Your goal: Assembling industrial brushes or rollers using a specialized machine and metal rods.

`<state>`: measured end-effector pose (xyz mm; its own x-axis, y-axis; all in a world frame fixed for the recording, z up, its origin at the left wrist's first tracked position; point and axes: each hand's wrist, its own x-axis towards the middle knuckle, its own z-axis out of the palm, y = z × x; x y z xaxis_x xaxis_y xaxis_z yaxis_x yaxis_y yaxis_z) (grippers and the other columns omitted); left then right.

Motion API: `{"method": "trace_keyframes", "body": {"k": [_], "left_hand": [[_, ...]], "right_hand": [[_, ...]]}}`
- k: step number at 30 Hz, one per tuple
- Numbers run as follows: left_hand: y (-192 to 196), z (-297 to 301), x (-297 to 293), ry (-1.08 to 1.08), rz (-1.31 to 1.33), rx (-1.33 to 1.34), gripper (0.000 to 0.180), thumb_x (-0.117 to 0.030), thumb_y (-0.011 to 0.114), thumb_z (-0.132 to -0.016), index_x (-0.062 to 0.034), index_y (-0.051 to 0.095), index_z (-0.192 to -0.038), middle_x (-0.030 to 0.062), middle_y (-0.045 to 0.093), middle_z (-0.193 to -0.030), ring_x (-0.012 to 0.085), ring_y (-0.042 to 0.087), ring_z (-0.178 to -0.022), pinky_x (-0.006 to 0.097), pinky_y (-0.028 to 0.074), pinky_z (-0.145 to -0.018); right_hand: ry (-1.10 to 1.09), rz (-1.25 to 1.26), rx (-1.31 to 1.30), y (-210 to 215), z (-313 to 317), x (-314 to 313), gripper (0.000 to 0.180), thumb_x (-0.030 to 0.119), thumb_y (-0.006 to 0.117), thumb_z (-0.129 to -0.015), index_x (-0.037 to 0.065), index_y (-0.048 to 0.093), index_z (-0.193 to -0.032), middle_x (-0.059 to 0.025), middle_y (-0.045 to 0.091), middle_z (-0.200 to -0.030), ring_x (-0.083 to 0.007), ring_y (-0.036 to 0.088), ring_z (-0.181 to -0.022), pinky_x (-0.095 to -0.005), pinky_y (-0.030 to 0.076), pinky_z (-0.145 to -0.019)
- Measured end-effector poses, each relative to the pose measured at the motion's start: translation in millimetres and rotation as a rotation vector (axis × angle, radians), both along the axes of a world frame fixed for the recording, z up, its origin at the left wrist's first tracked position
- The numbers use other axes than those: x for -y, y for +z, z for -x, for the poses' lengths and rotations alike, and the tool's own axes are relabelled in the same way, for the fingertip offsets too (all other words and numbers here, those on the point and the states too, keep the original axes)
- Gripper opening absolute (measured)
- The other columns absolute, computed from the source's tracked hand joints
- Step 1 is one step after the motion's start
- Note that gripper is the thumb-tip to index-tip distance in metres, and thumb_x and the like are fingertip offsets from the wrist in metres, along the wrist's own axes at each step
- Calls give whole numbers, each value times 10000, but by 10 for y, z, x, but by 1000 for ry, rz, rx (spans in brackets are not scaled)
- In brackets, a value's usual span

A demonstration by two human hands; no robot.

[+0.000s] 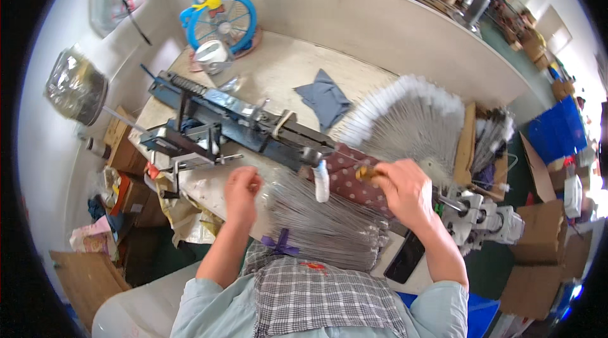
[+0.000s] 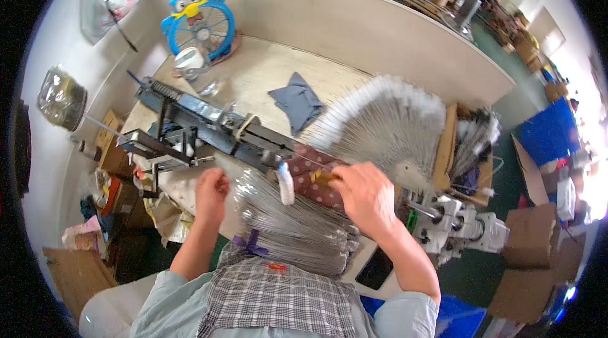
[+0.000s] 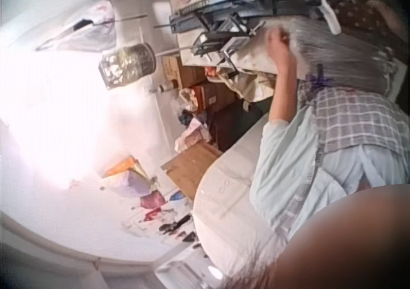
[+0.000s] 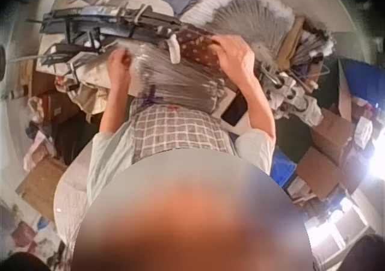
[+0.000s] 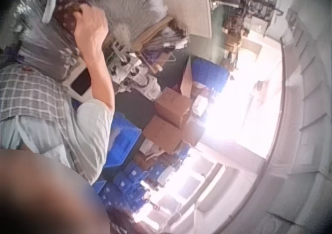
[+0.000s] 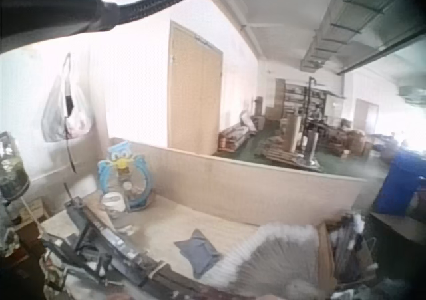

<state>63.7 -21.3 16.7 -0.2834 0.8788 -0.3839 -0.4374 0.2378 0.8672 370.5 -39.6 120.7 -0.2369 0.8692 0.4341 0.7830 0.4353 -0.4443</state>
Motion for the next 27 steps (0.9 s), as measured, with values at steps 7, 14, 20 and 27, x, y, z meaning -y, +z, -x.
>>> {"method": "trace_keyframes", "body": {"k": [7,14,20,27], "left_hand": [[-40,-79,-41,-129,231,329,321,-419,574,-885,-104,584,-944,1,612,-762,129,592,-671,284,468,-605],[-43,685,-166,23,217,164,263,-387,618,-854,-124,609,-867,-38,605,-729,98,579,-653,276,470,-587],[-38,599,-157,74,167,73,150,-262,625,-860,-113,607,-871,-44,594,-726,70,559,-649,218,447,-577],[76,-90,-8,35,-47,6,71,-134,609,-841,-63,608,-838,7,573,-688,76,522,-610,218,425,-543]], "right_hand": [[-161,230,-249,-74,-255,0,142,111,665,-762,31,655,-879,-101,633,-776,-244,610,-691,-313,470,-618],[-73,202,-212,-93,-253,1,144,112,679,-746,38,655,-868,-105,617,-745,-272,580,-696,-344,459,-632],[-61,169,-197,-101,-280,39,155,122,689,-735,44,654,-865,-106,616,-747,-290,579,-708,-359,458,-646],[-42,105,-172,-82,-353,39,154,112,686,-732,43,652,-866,-104,624,-762,-297,586,-733,-361,463,-657]]}}
